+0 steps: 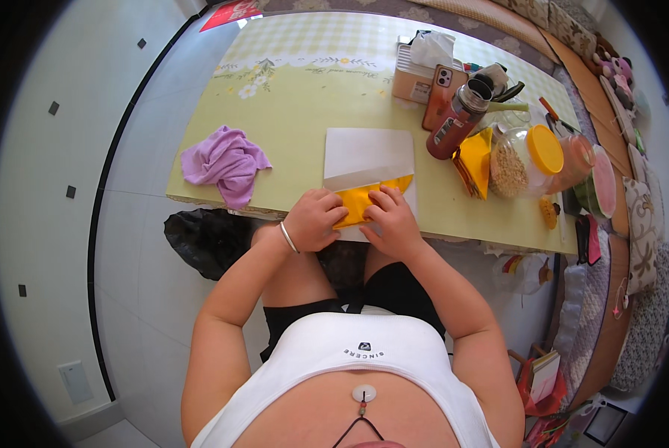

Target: The person sits on the floor and folds multiple sheets of white paper using a yellow rectangular guide. They repeatedly align the paper with the guide, fold it, and press the crease to create uniform folded units.

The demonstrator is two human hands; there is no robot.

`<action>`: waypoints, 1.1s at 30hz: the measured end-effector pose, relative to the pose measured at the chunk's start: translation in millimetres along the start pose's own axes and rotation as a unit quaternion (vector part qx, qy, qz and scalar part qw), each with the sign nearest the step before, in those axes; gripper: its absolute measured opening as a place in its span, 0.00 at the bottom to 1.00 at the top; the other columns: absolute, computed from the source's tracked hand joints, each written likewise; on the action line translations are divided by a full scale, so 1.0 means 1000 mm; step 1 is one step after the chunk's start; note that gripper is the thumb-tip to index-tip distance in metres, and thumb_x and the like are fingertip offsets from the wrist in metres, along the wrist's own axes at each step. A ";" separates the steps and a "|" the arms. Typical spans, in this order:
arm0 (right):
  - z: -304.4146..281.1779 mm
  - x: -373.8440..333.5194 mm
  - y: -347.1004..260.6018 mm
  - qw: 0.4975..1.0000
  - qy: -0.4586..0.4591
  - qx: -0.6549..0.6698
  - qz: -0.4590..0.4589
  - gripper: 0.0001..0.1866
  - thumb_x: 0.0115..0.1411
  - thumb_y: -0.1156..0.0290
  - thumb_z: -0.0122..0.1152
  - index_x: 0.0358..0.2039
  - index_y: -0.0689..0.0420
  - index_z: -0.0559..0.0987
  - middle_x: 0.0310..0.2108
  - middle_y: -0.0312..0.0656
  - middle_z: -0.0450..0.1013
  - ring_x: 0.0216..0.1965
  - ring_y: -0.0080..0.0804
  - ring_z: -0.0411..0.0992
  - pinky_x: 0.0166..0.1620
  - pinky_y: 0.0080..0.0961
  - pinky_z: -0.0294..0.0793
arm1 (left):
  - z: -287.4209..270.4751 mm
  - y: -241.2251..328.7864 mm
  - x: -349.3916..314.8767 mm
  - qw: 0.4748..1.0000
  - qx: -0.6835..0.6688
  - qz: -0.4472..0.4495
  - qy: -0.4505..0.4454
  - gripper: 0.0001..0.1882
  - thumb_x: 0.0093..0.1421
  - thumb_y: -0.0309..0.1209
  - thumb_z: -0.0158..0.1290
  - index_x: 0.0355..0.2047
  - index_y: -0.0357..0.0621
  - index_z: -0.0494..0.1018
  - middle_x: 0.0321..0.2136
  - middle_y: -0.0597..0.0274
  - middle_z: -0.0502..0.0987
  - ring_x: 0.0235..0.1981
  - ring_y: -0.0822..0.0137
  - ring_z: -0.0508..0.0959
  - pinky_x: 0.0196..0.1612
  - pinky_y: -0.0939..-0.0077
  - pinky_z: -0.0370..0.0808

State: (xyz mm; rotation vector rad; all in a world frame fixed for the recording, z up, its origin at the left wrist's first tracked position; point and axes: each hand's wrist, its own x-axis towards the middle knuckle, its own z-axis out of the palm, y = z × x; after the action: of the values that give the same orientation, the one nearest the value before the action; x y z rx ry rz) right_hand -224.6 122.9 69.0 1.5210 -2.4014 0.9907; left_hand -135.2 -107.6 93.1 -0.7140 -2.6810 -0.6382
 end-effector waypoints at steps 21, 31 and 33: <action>0.021 0.010 -0.010 0.985 0.121 0.032 0.117 0.09 0.49 0.74 0.70 0.23 0.60 0.75 0.43 0.48 0.74 0.49 0.50 0.71 0.58 0.44 0.70 | 0.040 -0.022 0.012 0.937 -0.081 -0.271 0.204 0.20 0.49 0.24 0.63 0.45 0.40 0.79 0.28 0.61 0.81 0.39 0.56 0.77 0.48 0.62 0.74; 0.024 0.012 -0.008 0.991 0.102 -0.049 0.075 0.18 0.52 0.74 0.66 0.46 0.56 0.83 0.43 0.46 0.73 0.48 0.48 0.70 0.54 0.42 0.71 | 0.048 -0.023 0.010 0.938 -0.046 -0.271 0.214 0.22 0.48 0.22 0.63 0.46 0.38 0.78 0.27 0.60 0.79 0.37 0.56 0.76 0.46 0.62 0.73; 0.024 0.012 -0.009 0.991 0.099 -0.057 0.064 0.19 0.54 0.75 0.64 0.48 0.55 0.83 0.43 0.46 0.73 0.47 0.47 0.70 0.53 0.41 0.71 | 0.049 -0.024 0.010 0.938 -0.042 -0.268 0.215 0.22 0.48 0.23 0.63 0.47 0.38 0.77 0.27 0.60 0.78 0.36 0.56 0.75 0.44 0.62 0.73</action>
State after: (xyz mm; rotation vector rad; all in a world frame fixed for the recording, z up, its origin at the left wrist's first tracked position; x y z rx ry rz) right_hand -217.2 96.7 59.9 1.1845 -2.3940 0.9586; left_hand -164.2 -98.2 46.8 0.1583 -2.4261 -0.9169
